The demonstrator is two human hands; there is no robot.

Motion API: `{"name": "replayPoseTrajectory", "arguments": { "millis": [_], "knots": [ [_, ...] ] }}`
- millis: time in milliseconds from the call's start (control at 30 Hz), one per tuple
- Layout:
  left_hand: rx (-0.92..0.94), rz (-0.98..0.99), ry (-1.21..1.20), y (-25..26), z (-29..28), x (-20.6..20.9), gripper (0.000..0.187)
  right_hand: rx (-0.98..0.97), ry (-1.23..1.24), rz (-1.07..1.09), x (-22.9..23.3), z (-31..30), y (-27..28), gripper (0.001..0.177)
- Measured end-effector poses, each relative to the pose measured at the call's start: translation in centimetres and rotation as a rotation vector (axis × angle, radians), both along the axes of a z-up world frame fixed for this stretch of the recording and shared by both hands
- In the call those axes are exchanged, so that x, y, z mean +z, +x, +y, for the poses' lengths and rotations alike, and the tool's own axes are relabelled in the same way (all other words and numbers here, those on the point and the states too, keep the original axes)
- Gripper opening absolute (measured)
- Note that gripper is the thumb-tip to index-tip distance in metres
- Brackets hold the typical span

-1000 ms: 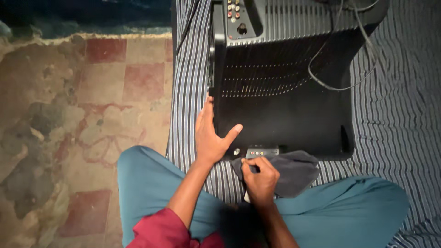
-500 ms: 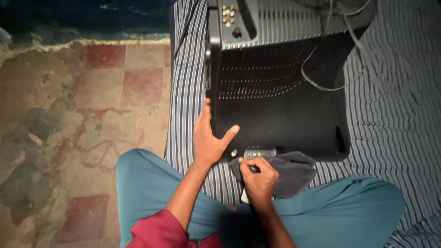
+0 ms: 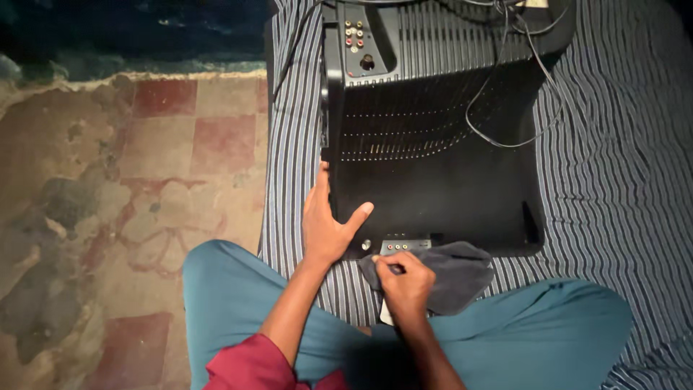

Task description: The person wipes the side and front panels of a black electronic device with a dark cloth. They use both hands to rub the surface, focusing on the perforated side panel and the front interface area.

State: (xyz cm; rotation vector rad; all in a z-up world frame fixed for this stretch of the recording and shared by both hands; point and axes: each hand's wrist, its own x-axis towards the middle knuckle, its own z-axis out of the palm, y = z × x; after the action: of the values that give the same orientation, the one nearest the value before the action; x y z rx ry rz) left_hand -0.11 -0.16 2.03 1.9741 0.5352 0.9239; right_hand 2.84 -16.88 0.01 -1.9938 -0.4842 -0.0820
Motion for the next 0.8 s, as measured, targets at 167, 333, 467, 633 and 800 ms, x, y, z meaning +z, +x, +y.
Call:
{"name": "replayPoseTrajectory", "arguments": {
  "millis": [167,333,467,633,800],
  "knots": [
    [0.019,0.088,-0.072,-0.4,-0.4,-0.9,0.104,0.006,-0.022,0.07,-0.1,-0.3,-0.4,0.012],
    [0.002,0.018,0.008,0.4,0.1,-0.5,0.103,0.129,0.021,-0.219,0.7,0.5,-0.5,0.008],
    [0.026,-0.008,0.06,0.4,0.0,-1.9,0.101,0.135,0.014,-0.239,0.6,0.8,-0.4,0.012],
    [0.01,0.025,-0.043,0.6,-0.1,-1.1,0.104,0.219,-0.07,-0.34,1.0,0.8,-0.6,0.012],
    [0.001,-0.002,-0.031,0.5,0.0,-1.2,0.101,0.18,-0.055,-0.362,0.3,1.3,-0.9,0.02]
  ]
}}
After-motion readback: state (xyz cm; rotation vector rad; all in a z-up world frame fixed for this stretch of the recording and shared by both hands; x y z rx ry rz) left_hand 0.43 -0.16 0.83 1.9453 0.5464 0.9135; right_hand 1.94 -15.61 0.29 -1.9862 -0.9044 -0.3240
